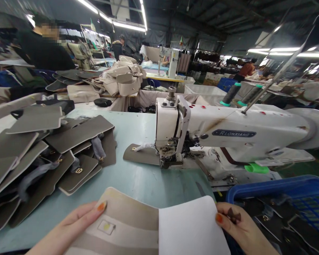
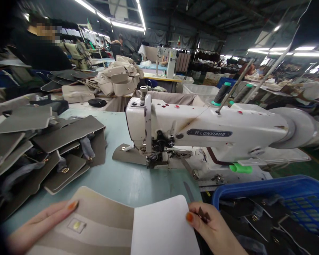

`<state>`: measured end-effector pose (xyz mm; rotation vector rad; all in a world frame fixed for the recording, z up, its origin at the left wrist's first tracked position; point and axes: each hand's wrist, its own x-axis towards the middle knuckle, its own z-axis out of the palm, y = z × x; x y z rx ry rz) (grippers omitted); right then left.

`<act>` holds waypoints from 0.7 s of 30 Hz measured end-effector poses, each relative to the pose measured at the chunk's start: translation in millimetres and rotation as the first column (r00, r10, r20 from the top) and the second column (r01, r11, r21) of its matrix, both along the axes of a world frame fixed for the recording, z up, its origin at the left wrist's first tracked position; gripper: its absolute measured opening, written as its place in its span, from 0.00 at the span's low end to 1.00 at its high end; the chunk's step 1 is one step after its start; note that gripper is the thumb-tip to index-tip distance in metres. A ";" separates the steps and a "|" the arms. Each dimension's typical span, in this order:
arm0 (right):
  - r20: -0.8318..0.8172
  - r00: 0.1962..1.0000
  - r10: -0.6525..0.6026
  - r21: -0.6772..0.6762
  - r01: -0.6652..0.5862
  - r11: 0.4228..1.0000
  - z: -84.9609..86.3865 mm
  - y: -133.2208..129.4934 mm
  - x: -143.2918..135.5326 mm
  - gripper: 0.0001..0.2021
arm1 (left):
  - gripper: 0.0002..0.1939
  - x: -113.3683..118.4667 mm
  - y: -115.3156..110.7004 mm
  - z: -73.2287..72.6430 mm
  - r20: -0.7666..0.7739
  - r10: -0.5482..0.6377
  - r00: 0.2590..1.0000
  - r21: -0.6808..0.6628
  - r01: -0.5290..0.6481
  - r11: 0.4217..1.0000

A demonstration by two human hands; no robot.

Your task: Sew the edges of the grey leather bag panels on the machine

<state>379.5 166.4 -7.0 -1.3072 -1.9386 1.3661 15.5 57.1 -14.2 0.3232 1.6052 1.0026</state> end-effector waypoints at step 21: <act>-0.353 0.904 0.240 -0.401 -0.378 0.834 -40.1 -21.3 -61.2 0.24 | 0.12 7.0 -5.0 -10.9 0.023 -0.156 0.987 0.340 0.139 0.930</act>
